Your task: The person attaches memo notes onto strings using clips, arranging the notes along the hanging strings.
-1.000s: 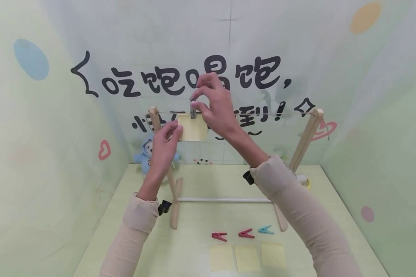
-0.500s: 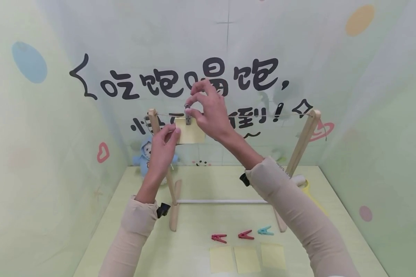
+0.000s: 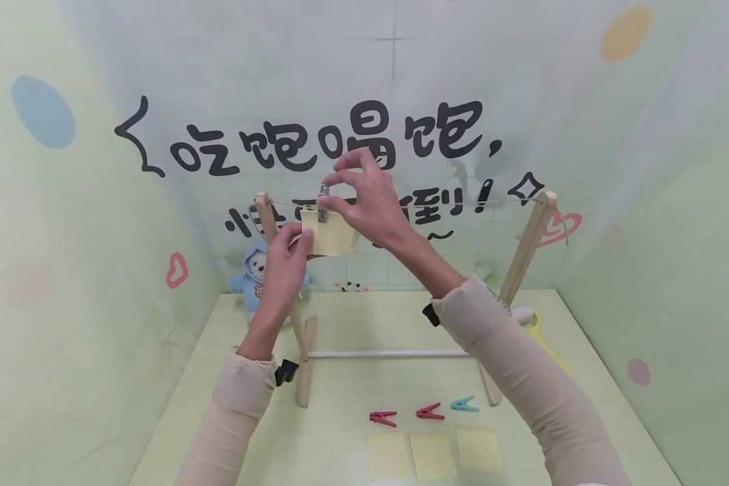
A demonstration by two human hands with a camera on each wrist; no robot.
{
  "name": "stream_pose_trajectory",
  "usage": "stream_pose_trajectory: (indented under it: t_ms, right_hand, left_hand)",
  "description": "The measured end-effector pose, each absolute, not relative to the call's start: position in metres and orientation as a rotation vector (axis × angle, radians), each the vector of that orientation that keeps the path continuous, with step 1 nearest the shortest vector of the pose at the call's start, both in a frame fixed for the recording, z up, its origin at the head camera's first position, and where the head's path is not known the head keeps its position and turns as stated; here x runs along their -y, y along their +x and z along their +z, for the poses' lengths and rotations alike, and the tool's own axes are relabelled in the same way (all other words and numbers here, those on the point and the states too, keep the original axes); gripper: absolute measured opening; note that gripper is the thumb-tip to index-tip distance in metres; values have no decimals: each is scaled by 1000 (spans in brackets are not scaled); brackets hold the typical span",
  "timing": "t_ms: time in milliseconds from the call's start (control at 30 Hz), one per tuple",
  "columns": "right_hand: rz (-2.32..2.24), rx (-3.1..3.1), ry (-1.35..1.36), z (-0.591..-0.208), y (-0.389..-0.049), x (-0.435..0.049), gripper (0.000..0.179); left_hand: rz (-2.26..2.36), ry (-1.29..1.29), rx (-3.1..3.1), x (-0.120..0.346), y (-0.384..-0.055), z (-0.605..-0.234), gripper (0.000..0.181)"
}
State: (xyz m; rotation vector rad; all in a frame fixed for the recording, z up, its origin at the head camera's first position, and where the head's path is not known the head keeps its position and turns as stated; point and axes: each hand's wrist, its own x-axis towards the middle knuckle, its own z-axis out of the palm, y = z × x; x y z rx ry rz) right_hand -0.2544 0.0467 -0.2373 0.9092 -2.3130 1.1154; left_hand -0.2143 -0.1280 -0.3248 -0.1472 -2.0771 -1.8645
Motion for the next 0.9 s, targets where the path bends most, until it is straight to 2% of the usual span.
stream_pose_trajectory:
  t_ms: [133,300,467,900]
  right_hand:
    - [1151,2264,914,-239,-251,-56,43]
    - [1161,2119,875,-246,-235,-77,32]
    - [1118,2009,871,-266,-203,-109,27]
    - [1145,2083,879,-337,-121,-160,39]
  left_hand:
    - [-1936,-139,2054,127,-215,-325,20]
    - [-1927,-135,2052,127,-216,-328,23]
    - [-1975,-196,2027,124,-216,-332,26]
    - [-2053,-201,2014,121,-214,-344,26]
